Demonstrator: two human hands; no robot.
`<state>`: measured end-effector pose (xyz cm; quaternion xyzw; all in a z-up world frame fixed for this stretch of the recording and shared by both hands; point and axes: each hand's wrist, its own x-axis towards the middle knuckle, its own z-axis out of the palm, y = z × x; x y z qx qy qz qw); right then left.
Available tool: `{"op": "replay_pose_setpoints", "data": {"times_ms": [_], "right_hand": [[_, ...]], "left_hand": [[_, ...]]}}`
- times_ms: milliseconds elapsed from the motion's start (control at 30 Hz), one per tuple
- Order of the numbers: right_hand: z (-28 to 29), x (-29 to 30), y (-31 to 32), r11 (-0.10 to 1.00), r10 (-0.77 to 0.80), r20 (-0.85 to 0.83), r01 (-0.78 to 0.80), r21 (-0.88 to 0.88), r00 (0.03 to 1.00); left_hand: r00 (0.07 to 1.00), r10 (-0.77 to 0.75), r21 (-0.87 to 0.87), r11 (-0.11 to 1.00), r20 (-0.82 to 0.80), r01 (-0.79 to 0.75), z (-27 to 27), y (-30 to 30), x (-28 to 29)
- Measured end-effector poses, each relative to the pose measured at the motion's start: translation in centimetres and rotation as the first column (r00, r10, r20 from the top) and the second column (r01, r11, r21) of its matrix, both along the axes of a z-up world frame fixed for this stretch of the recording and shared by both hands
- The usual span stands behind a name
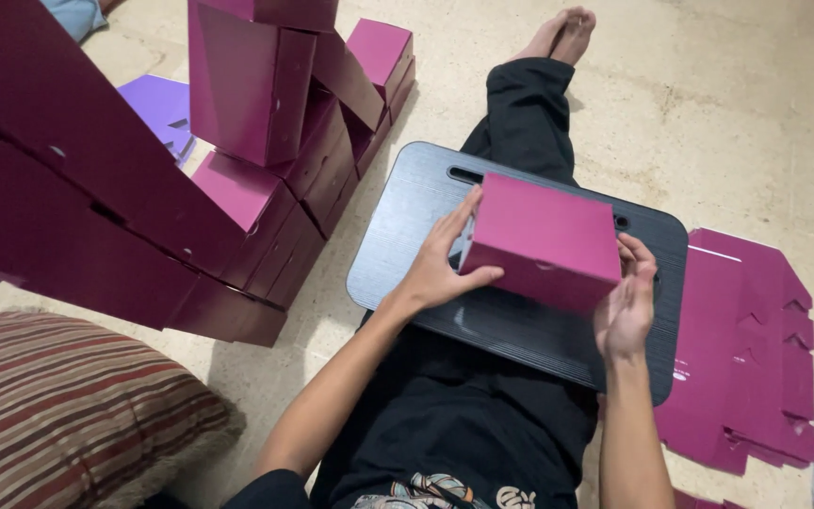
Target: Folding and assembling cardboard boxes from flat templates and nesting components.
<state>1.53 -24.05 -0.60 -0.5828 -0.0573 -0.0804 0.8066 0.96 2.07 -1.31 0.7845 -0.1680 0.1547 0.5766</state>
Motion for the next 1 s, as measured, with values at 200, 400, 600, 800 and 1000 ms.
{"op": "replay_pose_setpoints", "data": {"times_ms": [200,400,600,800,1000], "right_hand": [[-1.6,-0.8,-1.2,0.903,0.172,0.179,-0.082,-0.422,0.969],[-1.8,-1.4,0.2,0.937,0.192,0.098,-0.153,-0.313,0.977],[-3.4,0.4,2.4,0.964,0.260,0.004,-0.260,0.052,0.966],[-0.1,4.7,3.4,0.903,0.317,0.171,-0.242,-0.356,0.933],[3.9,9.3,6.3,0.726,0.330,0.300,-0.037,-0.687,0.895]], "left_hand": [[0.981,0.183,-0.045,0.981,-0.069,-0.186,1.6,-0.4,-0.6],[0.955,0.274,0.035,0.960,0.112,-0.279,3.6,-1.3,-1.2],[0.953,0.283,-0.123,0.955,0.109,-0.270,4.5,-2.4,1.0],[0.906,0.369,-0.124,0.928,0.206,-0.350,4.7,-1.8,6.5],[0.874,0.397,0.032,0.906,0.282,-0.422,5.1,-0.6,9.8]]}}
